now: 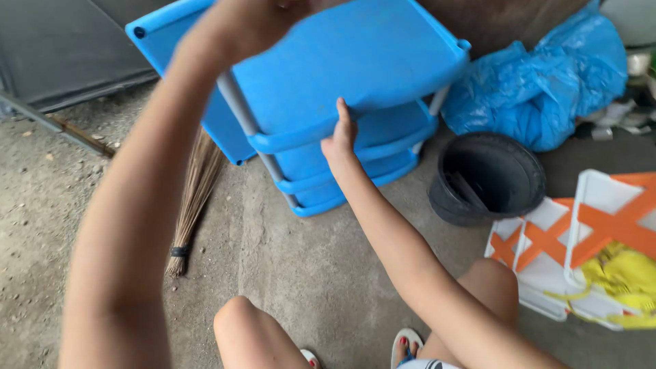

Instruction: The person assembles a blue plastic tiered shelf by inserting plastic support tubes into the corners of the shelves and stacking them together.

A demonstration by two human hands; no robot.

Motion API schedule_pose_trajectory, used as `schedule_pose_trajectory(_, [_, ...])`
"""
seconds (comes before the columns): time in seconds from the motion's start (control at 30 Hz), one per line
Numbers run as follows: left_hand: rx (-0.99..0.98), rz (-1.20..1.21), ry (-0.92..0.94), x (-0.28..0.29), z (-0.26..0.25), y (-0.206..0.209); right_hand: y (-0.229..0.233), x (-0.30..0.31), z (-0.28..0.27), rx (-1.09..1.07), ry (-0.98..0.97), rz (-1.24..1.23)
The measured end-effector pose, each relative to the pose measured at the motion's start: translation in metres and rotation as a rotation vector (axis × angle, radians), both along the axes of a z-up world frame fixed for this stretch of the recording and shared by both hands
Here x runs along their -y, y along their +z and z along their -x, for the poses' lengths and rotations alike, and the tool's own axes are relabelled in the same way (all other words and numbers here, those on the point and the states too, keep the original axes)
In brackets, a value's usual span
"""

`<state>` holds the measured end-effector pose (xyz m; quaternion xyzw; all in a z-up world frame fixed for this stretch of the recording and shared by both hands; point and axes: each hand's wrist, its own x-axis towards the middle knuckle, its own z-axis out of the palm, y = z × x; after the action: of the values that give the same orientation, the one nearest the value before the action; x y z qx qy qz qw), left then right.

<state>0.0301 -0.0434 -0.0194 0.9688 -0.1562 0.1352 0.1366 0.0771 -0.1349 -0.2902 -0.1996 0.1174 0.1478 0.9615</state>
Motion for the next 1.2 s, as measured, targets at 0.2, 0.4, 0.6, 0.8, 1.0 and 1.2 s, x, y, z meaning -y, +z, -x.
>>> schedule_pose_trajectory(0.2, [-0.071,-0.244,0.001,0.116,-0.034,-0.065,-0.012,0.019,-0.009,0.117,0.386,-0.225])
schedule_pose_trajectory(0.4, [-0.164,-0.547,0.208,0.174,-0.074,-0.165,-0.012,0.126,-0.009,0.505,0.828,0.71])
schedule_pose_trajectory(0.6, [0.407,-0.593,0.26,0.164,-0.11,-0.239,-0.088,0.29,-0.077,0.496,0.774,1.23])
schedule_pose_trajectory(0.8, [0.28,-0.406,-0.09,0.143,-0.096,-0.216,-0.285,0.425,-0.148,0.284,0.614,1.938])
schedule_pose_trajectory(1.0, [0.164,-0.44,-0.21,0.128,-0.032,-0.19,-0.356,0.441,-0.144,0.259,1.201,2.139])
schedule_pose_trajectory(1.2, [0.182,-0.415,-0.22,0.125,-0.012,-0.188,-0.322,0.439,-0.143,0.162,1.014,2.116])
